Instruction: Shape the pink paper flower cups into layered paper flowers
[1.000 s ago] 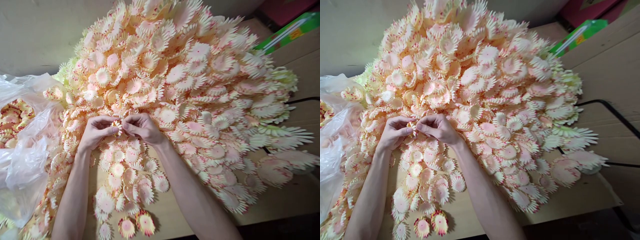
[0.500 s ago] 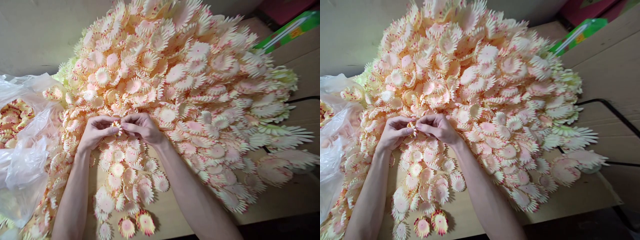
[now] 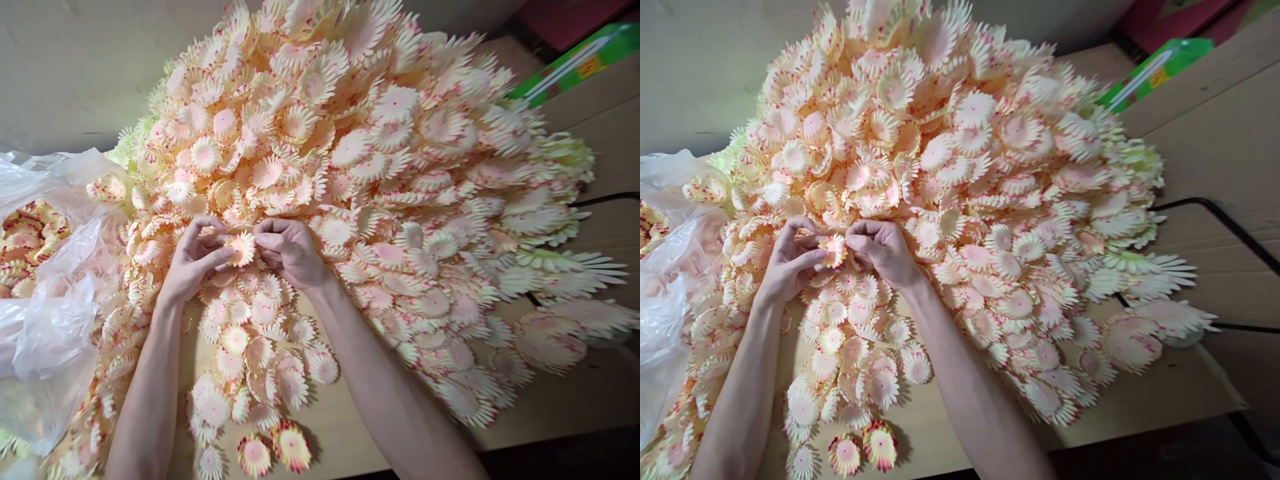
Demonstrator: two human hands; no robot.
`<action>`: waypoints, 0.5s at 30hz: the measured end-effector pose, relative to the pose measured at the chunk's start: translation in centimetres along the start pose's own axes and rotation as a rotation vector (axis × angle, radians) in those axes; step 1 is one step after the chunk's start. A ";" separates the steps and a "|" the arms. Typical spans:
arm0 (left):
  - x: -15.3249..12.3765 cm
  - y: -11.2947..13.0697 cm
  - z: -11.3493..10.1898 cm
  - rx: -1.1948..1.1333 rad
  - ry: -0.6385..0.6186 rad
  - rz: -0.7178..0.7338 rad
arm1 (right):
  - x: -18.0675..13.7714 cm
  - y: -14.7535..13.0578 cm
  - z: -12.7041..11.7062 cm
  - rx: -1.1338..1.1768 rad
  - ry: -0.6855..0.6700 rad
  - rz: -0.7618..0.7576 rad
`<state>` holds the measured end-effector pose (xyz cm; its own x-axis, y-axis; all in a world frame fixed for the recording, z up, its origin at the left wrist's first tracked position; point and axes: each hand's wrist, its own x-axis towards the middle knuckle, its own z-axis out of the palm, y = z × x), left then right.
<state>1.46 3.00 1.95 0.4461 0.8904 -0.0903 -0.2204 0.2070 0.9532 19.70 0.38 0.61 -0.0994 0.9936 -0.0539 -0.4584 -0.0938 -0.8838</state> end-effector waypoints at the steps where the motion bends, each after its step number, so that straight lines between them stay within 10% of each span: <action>1: 0.0 -0.1 0.0 0.025 -0.001 0.009 | 0.0 0.0 0.0 -0.023 -0.001 0.001; 15: 0.0 -0.6 0.0 0.189 0.017 0.048 | 0.0 0.4 0.0 -0.091 -0.077 -0.075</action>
<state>1.63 2.85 1.40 0.4236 0.9047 -0.0463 -0.0741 0.0856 0.9936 19.47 0.38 0.28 -0.1371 0.9895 0.0462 -0.3851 -0.0103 -0.9228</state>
